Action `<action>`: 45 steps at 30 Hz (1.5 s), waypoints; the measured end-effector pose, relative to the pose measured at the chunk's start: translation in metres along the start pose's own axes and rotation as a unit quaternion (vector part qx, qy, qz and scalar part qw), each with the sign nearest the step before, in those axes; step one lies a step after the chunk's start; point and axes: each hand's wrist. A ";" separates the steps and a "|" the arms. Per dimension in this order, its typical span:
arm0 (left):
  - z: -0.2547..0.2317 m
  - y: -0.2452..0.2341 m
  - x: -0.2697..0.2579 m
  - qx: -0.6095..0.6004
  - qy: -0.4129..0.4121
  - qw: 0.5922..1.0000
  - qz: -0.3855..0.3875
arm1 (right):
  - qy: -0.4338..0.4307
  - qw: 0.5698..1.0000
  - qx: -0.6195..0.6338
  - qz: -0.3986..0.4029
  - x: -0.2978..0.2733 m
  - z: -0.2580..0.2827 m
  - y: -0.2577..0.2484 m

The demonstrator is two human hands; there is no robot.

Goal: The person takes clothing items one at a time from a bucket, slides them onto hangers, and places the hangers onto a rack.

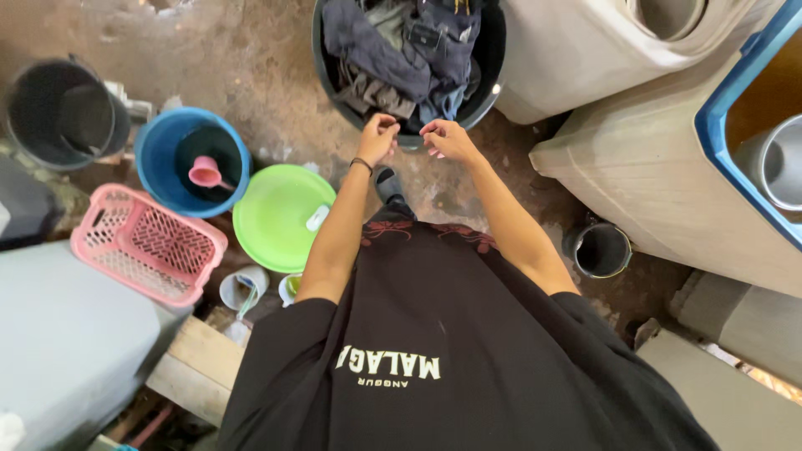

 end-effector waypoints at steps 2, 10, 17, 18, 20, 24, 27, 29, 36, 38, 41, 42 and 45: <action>-0.033 0.002 0.043 -0.185 -0.095 0.977 -0.057 | -0.001 0.999 0.023 -0.023 0.019 0.011 -0.012; -0.095 0.031 0.148 -0.238 -0.314 0.882 -0.259 | 0.063 0.996 0.044 -0.041 0.038 0.000 -0.047; -0.092 0.039 0.140 -0.315 -0.060 0.936 -0.143 | 0.170 0.977 0.116 -0.055 0.090 -0.033 -0.104; -0.088 0.036 0.133 -0.322 -0.060 0.933 -0.150 | 0.210 0.951 0.192 -0.121 0.101 -0.035 -0.109; -0.077 0.031 0.115 -0.375 -0.081 0.923 -0.022 | 0.208 0.958 0.121 -0.156 0.126 -0.035 -0.119; -0.057 0.036 0.090 -0.510 0.057 0.847 0.141 | 0.213 0.961 0.022 -0.174 0.167 -0.029 -0.134; -0.044 0.052 0.083 -0.564 0.028 0.818 0.110 | 0.245 0.960 -0.081 -0.109 0.180 -0.029 -0.147; -0.043 0.054 0.090 -0.573 0.019 0.816 0.071 | 0.159 0.970 -0.156 -0.100 0.182 -0.034 -0.160; -0.047 0.088 0.085 -0.105 -0.060 0.837 -0.534 | -0.094 0.945 -0.304 -0.074 0.160 -0.030 -0.175; -0.062 0.092 0.071 0.090 -0.002 0.769 -0.633 | -0.169 0.930 -0.318 -0.068 0.149 -0.015 -0.176; -0.109 0.109 0.041 0.229 0.067 0.737 -0.632 | -0.261 0.923 -0.281 -0.036 0.134 0.034 -0.183; -0.128 0.109 0.040 0.229 0.066 0.735 -0.635 | -0.278 0.933 -0.230 -0.012 0.131 0.054 -0.184; -0.159 0.104 0.047 -0.002 -0.006 0.926 -0.377 | -0.381 0.899 -0.211 0.054 0.112 0.101 -0.186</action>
Point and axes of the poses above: each hand's wrist, its own x-axis towards the middle knuckle, its own y-axis out of the palm, z = x × y, and after that the axes turned 11 degrees about -y, right-handed
